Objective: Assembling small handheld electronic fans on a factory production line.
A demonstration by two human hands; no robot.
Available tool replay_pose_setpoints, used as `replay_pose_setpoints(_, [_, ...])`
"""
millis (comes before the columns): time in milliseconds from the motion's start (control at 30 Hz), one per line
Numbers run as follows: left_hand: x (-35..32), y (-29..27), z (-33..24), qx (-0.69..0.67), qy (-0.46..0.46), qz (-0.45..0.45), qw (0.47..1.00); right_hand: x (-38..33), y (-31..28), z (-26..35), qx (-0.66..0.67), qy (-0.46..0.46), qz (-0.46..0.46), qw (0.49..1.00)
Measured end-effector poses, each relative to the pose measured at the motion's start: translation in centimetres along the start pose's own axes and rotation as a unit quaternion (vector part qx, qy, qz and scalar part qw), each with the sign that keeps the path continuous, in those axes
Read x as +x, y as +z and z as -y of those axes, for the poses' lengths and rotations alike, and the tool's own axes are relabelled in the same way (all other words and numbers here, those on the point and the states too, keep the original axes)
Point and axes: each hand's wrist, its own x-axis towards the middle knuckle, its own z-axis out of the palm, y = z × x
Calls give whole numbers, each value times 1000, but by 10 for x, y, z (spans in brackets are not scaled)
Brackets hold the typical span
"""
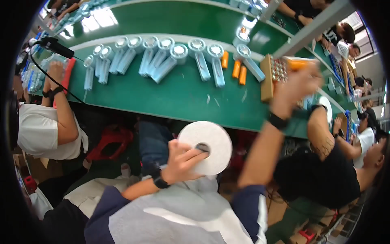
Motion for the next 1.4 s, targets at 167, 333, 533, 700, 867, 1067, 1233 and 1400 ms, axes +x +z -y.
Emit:
replay_pose_setpoints(167, [96, 74, 0, 10, -80, 168, 983, 11, -69, 47, 29, -67, 118, 990])
replay_pose_setpoints(333, [124, 98, 7, 15, 10, 119, 993, -34, -160, 12, -221, -148, 180, 947])
replay_pose_setpoints(533, [203, 12, 112, 358, 86, 92, 925, -118, -240, 16, 140, 343, 100, 923])
replay_pose_setpoints(700, [242, 51, 180, 414, 254, 134, 864, -141, -257, 13, 41, 389, 136, 910])
replay_pose_setpoints(867, [269, 48, 183, 416, 259, 228, 841, -121, -239, 4, 118, 430, 50, 894])
replay_pose_setpoints(1067, [241, 24, 83, 330, 304, 225, 865, -97, -266, -17, 150, 399, 61, 903])
replay_pose_setpoints(1233, [170, 1, 43, 331, 223, 286, 871, -110, -236, 5, 130, 345, 99, 924])
replay_pose_setpoints(1400, [131, -4, 61, 259, 103, 298, 913, -156, -197, 19, 72, 301, 319, 896])
